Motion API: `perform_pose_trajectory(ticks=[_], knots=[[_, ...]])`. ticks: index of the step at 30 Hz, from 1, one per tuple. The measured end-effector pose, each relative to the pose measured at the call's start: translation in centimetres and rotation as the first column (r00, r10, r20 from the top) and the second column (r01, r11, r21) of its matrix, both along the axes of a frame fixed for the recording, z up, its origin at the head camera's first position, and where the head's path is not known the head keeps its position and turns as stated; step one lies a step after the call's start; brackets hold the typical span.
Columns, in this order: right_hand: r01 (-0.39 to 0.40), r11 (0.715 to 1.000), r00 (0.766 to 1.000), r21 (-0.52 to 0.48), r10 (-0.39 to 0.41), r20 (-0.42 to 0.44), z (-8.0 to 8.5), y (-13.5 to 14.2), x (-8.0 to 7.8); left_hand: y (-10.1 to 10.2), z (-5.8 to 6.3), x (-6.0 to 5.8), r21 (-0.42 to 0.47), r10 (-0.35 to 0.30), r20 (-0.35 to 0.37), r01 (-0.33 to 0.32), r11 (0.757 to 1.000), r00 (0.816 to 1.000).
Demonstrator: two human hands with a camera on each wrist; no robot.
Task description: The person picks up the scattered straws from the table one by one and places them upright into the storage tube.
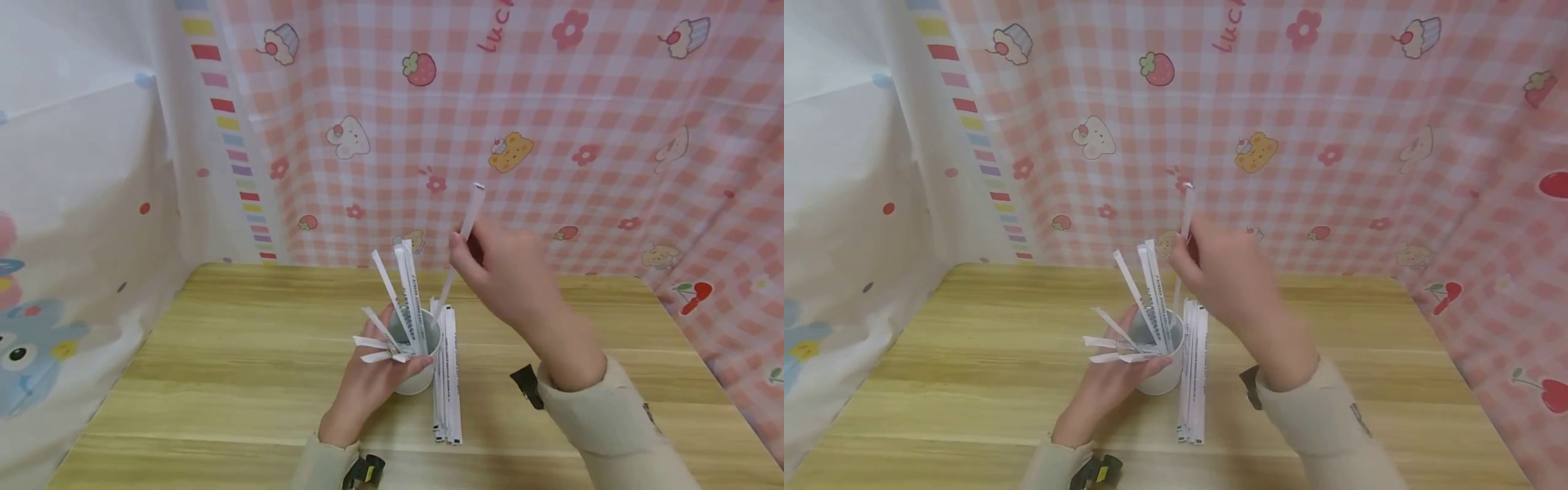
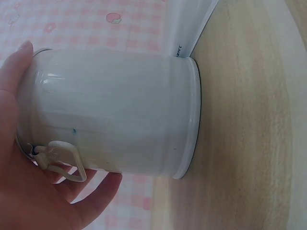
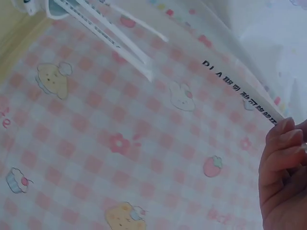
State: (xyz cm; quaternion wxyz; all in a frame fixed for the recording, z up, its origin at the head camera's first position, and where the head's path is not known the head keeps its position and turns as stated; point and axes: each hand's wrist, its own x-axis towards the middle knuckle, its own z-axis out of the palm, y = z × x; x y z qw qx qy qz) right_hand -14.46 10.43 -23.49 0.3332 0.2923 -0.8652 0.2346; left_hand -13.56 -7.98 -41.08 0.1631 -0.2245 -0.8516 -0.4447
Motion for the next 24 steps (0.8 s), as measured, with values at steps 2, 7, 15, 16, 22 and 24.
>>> perform_pose_trajectory(ticks=[2,7,15,16,22,24], knots=[[-0.014,1.000,1.000,0.016,0.014,0.010,-0.6,-0.3,-0.2,0.1,0.0,-0.1,-0.002,0.002,-0.002,-0.002,1.000,1.000],[-0.011,0.998,0.994,0.064,0.004,0.106,-2.9,-0.6,-0.8,0.1,0.0,-0.1,-0.022,0.006,-0.028,-0.007,1.000,1.000],[0.016,0.992,0.965,0.122,-0.047,0.257,-6.4,-1.0,-1.7,0.3,-0.1,-0.2,0.000,0.011,-0.037,-0.011,1.000,0.999],[0.020,0.991,0.958,0.131,-0.056,0.280,-6.8,-1.0,-1.8,0.3,-0.1,-0.2,-0.004,0.014,-0.032,-0.014,1.000,0.999],[0.022,0.989,0.898,0.147,-0.084,0.433,-8.9,-1.0,-2.1,0.2,-0.1,-0.2,-0.018,0.010,-0.021,-0.011,1.000,1.000],[0.020,0.990,0.876,0.139,-0.084,0.475,-9.3,-1.0,-2.1,0.3,-0.1,-0.2,-0.012,0.002,-0.022,-0.003,1.000,1.000]])
